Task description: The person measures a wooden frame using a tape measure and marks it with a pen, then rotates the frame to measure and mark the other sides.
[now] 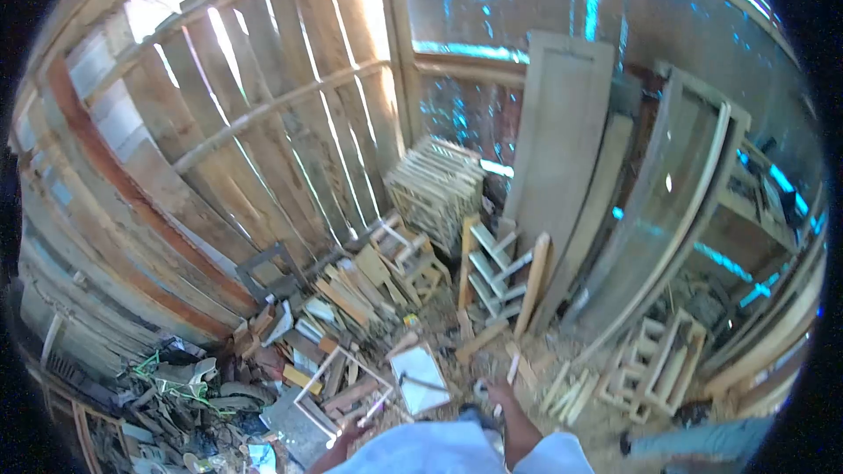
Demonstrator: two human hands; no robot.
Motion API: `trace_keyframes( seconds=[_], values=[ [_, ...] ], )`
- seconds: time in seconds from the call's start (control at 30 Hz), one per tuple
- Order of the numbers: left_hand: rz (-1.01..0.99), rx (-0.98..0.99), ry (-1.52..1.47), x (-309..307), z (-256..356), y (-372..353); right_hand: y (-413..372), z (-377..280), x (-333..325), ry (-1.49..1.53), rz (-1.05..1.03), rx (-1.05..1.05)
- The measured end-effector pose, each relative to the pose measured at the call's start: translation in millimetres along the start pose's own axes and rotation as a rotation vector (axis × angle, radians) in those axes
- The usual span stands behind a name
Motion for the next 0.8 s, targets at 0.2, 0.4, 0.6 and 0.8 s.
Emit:
trace_keyframes(
  seconds=[0.2,0.4,0.6,0.8],
  values=[
    [0.026,0.004,-0.277,-8,-18,60,-95,-20,-4,0.198,0.392,0.486],
    [-0.664,-0.271,-0.344,34,-145,153,-208,-75,-31,0.508,0.321,0.744],
    [-0.647,-0.297,-0.086,20,-85,86,-307,-102,-3,0.562,0.366,0.949],
    [-0.541,-0.175,-0.069,29,-72,83,-340,-104,7,0.527,0.412,1.057]
  ],
)
Point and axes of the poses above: each hand's wrist, its own y-axis towards the middle knuckle, its own x-axis out of the palm, z = x × y, the point moved 1 cm from there along y, towards the middle knuckle, and after that the axes turned 13 degrees about -x, right-handed, at the moved point
